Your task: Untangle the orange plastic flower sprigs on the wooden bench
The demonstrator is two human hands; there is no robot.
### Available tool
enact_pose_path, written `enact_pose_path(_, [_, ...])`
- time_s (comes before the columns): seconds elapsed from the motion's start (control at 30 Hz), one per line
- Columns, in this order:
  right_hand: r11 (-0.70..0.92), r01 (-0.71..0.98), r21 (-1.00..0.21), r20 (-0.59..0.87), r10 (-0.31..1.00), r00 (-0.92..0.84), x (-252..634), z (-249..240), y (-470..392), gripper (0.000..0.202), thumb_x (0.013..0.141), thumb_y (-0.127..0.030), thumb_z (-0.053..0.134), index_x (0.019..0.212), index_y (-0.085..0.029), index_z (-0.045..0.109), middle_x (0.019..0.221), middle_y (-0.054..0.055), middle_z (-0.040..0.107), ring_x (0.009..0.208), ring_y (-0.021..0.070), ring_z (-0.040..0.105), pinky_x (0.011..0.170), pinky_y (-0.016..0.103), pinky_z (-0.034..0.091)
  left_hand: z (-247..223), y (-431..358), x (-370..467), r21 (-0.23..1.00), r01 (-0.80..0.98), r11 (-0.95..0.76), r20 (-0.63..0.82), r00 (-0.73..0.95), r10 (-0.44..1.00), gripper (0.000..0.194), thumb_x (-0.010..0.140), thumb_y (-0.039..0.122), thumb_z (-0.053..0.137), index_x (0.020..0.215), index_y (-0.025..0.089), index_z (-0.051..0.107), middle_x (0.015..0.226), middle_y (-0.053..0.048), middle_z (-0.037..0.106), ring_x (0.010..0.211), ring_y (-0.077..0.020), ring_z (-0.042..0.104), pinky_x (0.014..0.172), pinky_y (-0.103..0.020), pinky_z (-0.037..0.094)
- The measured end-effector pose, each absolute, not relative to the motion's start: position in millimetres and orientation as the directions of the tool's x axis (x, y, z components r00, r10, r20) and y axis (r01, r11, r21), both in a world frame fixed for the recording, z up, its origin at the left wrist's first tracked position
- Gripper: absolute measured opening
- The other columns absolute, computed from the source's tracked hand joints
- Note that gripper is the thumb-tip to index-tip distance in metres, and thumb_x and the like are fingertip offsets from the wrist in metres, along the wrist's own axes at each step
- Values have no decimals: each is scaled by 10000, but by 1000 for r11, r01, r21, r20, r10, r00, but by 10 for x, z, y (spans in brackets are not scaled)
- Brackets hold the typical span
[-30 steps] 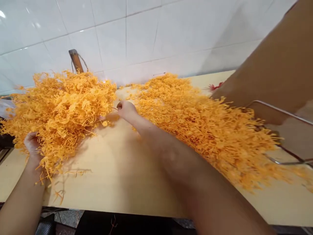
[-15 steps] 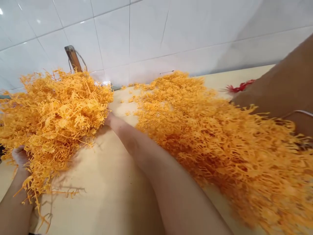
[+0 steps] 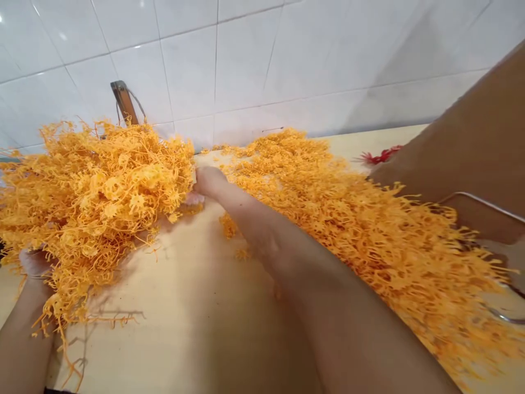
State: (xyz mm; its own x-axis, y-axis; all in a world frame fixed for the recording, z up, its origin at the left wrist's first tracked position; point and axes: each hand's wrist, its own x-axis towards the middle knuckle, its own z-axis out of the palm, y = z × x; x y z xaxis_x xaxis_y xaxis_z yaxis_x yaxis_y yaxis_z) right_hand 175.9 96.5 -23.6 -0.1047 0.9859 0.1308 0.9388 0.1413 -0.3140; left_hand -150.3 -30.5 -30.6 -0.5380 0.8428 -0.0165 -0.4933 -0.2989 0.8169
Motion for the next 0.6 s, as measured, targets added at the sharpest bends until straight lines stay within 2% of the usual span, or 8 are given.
enact_pose_path(0.1, [35, 946, -321, 115, 993, 3, 1920, -128, 1072, 225, 717, -146, 613, 937, -100, 610, 984, 170, 647, 993, 280, 594, 819, 374, 485, -291, -304, -1487, 825, -469, -315, 39, -509, 860, 413, 579, 164, 436, 942, 177, 630, 786, -12, 698, 890, -200, 649, 852, -356, 526])
enact_pose_path(0.2, [-37, 770, -637, -18, 999, 33, 1955, -49, 1056, 153, 735, -114, 583, 886, -115, 602, 798, 112, 666, 769, 193, 640, 684, 311, 527, -261, -311, -1437, 831, -457, -318, 52, -505, 861, 427, 580, 168, 442, 964, 167, 629, 807, -16, 700, 900, -204, 644, 860, -364, 522])
enact_pose_path(0.27, [-21, 507, -862, -71, 994, -80, 1905, -21, 998, 75, 763, -149, 575, 833, -140, 601, 748, 75, 663, 656, 139, 622, 617, 267, 527, -240, -321, -1395, 838, -443, -320, 54, -516, 855, 435, 585, 156, 433, 975, 163, 626, 800, -17, 698, 907, -199, 640, 863, -362, 520])
enact_pose_path(0.3, [12, 382, -924, -53, 986, -159, 1867, -18, 964, 56, 775, -183, 579, 815, -153, 603, 762, 63, 667, 645, 123, 616, 615, 255, 526, -231, -328, -1376, 841, -431, -327, 62, -523, 850, 436, 592, 148, 425, 979, 163, 625, 796, -16, 697, 909, -196, 638, 864, -361, 520])
enact_pose_path(0.37, [61, 188, -980, 0, 952, -306, 1797, -40, 903, 72, 785, -241, 588, 795, -174, 613, 798, 45, 676, 679, 111, 617, 659, 245, 529, -217, -342, -1346, 843, -410, -350, 85, -539, 838, 436, 605, 137, 403, 980, 167, 624, 780, -13, 694, 903, -190, 637, 861, -358, 520])
enact_pose_path(0.43, [30, 84, -996, -6, 920, -391, 1770, -102, 868, 85, 795, -258, 582, 793, -182, 621, 813, 39, 680, 732, 113, 626, 725, 253, 530, -210, -352, -1330, 842, -404, -357, 84, -557, 827, 436, 612, 130, 391, 978, 174, 624, 759, -5, 691, 886, -185, 638, 858, -356, 521])
enact_pose_path(0.53, [-114, 20, -993, -111, 898, -425, 1860, -233, 893, 170, 854, -283, 492, 811, -169, 612, 803, 59, 675, 773, 140, 639, 776, 309, 533, -210, -352, -1330, 845, -419, -333, 40, -570, 821, 432, 601, 129, 395, 964, 176, 624, 730, 2, 684, 873, -181, 640, 859, -350, 521])
enact_pose_path(0.6, [-203, 34, -979, -202, 912, -356, 1982, -307, 954, 286, 899, -327, 392, 787, -154, 591, 756, 81, 660, 741, 162, 644, 755, 348, 541, -212, -341, -1338, 839, -444, -316, 11, -566, 824, 422, 592, 136, 397, 945, 169, 626, 727, -3, 682, 875, -187, 641, 860, -356, 520])
